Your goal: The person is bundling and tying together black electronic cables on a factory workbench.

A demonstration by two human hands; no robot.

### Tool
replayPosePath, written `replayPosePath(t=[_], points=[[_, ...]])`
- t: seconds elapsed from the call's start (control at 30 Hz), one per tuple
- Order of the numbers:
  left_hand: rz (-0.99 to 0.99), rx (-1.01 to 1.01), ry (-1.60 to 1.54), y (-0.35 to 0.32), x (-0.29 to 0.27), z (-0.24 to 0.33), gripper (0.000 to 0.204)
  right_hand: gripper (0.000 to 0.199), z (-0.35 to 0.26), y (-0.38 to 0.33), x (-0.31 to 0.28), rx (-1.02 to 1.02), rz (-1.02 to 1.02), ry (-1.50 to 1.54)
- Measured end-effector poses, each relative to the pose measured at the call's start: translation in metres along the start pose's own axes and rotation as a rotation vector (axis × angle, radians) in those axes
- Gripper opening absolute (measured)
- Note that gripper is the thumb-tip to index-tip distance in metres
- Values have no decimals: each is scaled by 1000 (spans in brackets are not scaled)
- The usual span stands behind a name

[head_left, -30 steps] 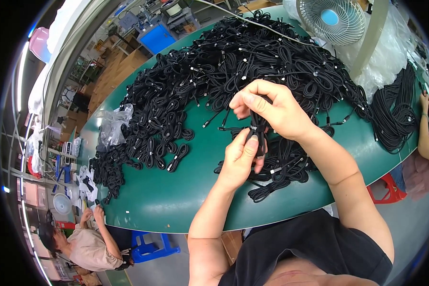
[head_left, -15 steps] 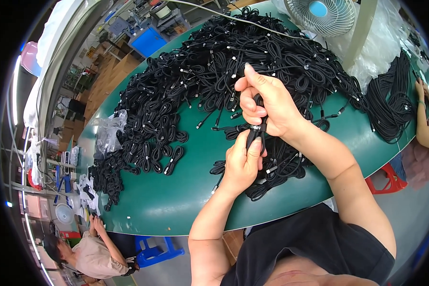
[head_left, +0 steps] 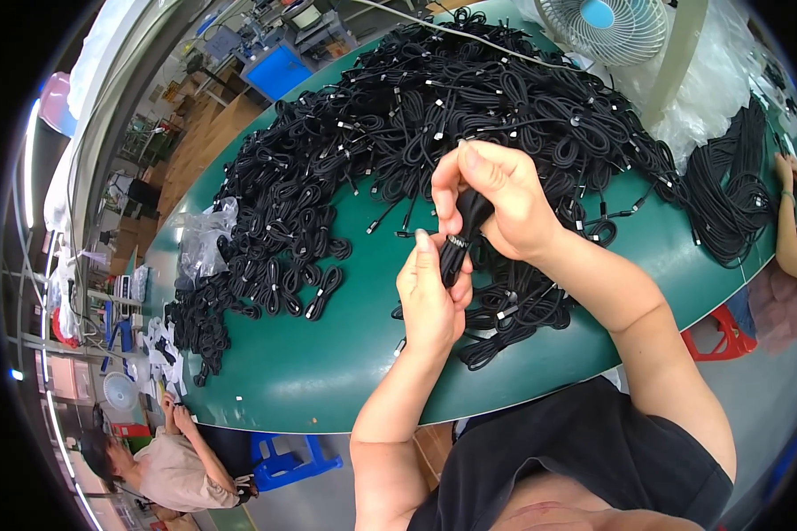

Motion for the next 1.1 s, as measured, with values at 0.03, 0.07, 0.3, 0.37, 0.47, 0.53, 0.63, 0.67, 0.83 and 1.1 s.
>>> replayPosePath(t=[0.03,0.07,0.3,0.37,0.47,0.53,0.63,0.67,0.83,1.1], points=[[9,6,1,2,-4,0,42,34,3,-2,4,-2,5,-50],[45,25,-13,5,-12,-2,44,34,7,-7,9,3,-54,-26],[40,-22,33,6,-16,-10,51,34,11,-21,21,-114,-9,-67],[4,-2,152,-1,-8,-11,52,38,6,-19,16,-62,-1,-133],[-28,-16,205,-1,-4,-12,52,42,10,-14,11,54,-32,163],[-225,-147,12,2,-5,-12,49,43,6,-9,5,75,-48,269],[-482,-159,-112,-3,14,-7,49,49,-1,3,-7,158,-181,553],[-621,-205,-177,-1,12,-11,51,49,0,3,-7,176,-246,598],[-813,-371,-416,-11,21,-17,54,50,11,-1,2,254,-481,721],[-380,73,-88,6,-3,14,36,30,-11,10,-21,-11,164,-446]])
Point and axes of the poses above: each hand's wrist, its own y-axis towards the middle knuckle, its own x-axis out of the palm, z = x × y, the point moved 4 cm from there along y, towards the middle knuckle, and after that the axes turned 4 degrees about -z, right-handed, at the moved point
